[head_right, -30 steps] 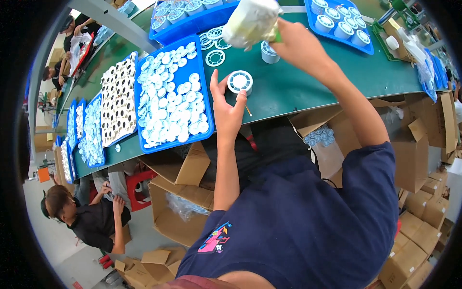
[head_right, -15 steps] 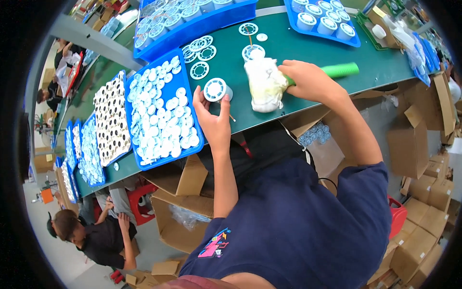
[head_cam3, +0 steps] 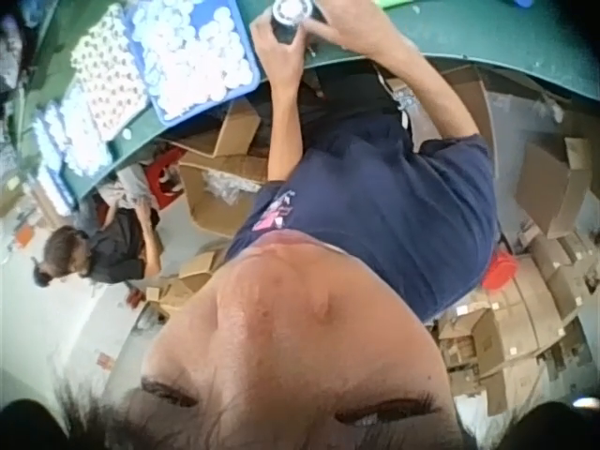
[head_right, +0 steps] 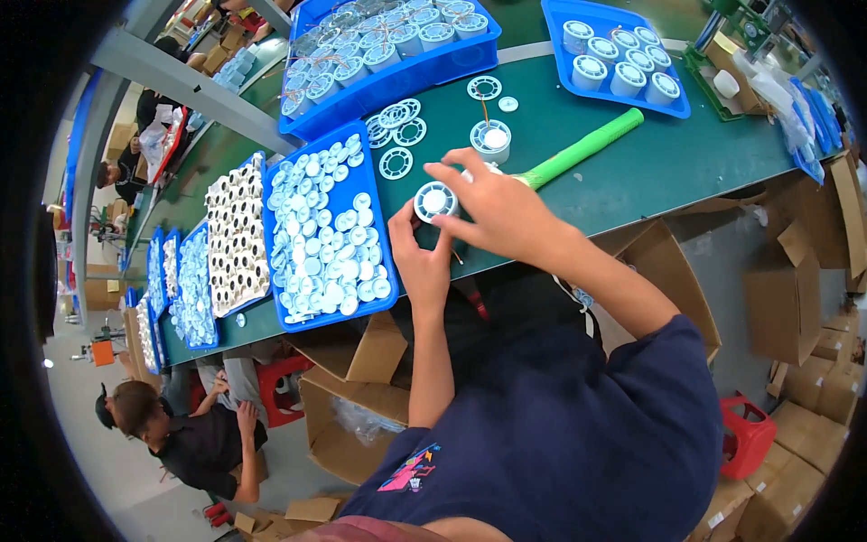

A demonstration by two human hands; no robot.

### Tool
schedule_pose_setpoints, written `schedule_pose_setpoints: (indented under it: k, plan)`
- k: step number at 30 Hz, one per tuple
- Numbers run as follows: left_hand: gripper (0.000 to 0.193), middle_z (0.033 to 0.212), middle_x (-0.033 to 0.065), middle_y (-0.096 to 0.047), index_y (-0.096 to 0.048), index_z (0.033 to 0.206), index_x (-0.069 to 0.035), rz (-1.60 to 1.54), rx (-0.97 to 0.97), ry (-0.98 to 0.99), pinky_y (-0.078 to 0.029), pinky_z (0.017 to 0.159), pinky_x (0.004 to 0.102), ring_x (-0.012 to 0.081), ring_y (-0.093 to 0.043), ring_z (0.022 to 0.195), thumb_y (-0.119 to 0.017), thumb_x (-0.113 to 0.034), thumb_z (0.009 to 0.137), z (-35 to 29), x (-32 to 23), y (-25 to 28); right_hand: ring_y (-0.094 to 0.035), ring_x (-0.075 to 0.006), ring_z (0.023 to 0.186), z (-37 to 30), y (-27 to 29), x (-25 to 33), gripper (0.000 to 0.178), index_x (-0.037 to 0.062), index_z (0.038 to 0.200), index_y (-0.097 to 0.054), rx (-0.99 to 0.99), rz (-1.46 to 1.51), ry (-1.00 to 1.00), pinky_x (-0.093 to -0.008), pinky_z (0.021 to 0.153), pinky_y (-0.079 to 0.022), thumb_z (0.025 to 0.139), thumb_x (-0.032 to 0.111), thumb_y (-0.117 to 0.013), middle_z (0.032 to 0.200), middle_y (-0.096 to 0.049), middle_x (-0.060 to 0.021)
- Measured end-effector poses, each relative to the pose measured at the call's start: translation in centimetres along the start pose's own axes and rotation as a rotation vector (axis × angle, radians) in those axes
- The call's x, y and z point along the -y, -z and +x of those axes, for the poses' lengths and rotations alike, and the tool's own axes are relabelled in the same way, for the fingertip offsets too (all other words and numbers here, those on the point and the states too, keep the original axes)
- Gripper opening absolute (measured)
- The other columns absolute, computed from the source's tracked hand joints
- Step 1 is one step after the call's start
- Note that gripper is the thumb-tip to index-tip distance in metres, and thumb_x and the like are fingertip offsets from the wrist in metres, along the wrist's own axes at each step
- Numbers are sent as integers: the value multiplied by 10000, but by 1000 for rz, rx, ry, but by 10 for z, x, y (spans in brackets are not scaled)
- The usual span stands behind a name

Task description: Assembling electronic components by fitting plastic pieces together and securing them with a rubber mallet.

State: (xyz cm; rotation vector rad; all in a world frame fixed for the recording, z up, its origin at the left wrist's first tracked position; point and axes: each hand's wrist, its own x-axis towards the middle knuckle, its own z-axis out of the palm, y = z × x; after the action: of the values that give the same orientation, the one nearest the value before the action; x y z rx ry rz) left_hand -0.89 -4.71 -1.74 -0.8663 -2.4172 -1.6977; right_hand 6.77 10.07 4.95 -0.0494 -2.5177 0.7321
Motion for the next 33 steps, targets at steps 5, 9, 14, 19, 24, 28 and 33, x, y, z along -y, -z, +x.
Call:
schedule_pose_setpoints:
  k: [5, 9, 14, 19, 24, 28, 33]
  plan:
    - [565, 1257, 161, -580, -579, 1322, -14, -144, 4, 13, -512, 908, 385, 295, -611, 1092, -803, -47, 804, -1, -2, 1, -715, -315, 821, 13, -19, 12, 594, 110, 1372, -582, 168, -41, -54, -417, 661, -579, 858, 341, -768, 1289, -590, -114]
    - [691, 1284, 156, -569, -513, 1406, -7, -167, -30, -62, -474, 1021, 384, 301, -589, 1178, -826, -75, 794, 1, 5, -2, -706, -338, 825, 16, -17, -3, 471, 96, 1274, -630, -26, 98, 4, -417, 674, -576, 861, 288, -751, 1169, -609, -135]
    - [641, 1236, 156, -622, -528, 1395, 5, -304, 40, 82, -456, 1051, 398, 289, -602, 1172, -804, -272, 887, 0, 0, 1, -665, -366, 964, 29, 44, -52, 528, 130, 1388, -575, -571, -42, -7, -431, 779, -567, 886, 144, -739, 1302, -507, -154]
    - [414, 1138, 138, -662, -629, 1246, -8, -110, 107, 32, -495, 963, 387, 278, -644, 1073, -772, -205, 910, 1, -5, -2, -657, -383, 1033, 60, 74, -176, 551, 166, 1461, -517, -678, -441, -76, -447, 818, -566, 940, 197, -695, 1336, -516, -151]
    - [357, 1104, 133, -670, -652, 1200, -17, -58, 105, 10, -502, 918, 389, 285, -648, 1039, -768, -187, 907, 2, -6, 0, -619, -328, 1004, 56, 57, -251, 604, 243, 1452, -541, -531, -758, -112, -463, 859, -520, 869, 207, -695, 1370, -545, -99]
    - [349, 1096, 130, -669, -656, 1189, -13, -88, 80, 47, -503, 913, 390, 284, -648, 1034, -767, -189, 908, 5, -7, -2, -591, -344, 1098, 55, 57, -257, 502, 254, 1351, -653, -548, -905, -230, -486, 881, -514, 850, 225, -671, 1334, -603, -70]
    - [357, 1092, 131, -669, -656, 1186, -10, -80, 74, 19, -505, 907, 386, 287, -650, 1026, -773, -197, 904, 4, -9, -3, -556, -337, 1200, 50, 59, -258, 396, 184, 1265, -700, -561, -1011, -201, -520, 938, -472, 877, 260, -687, 1283, -638, -71]
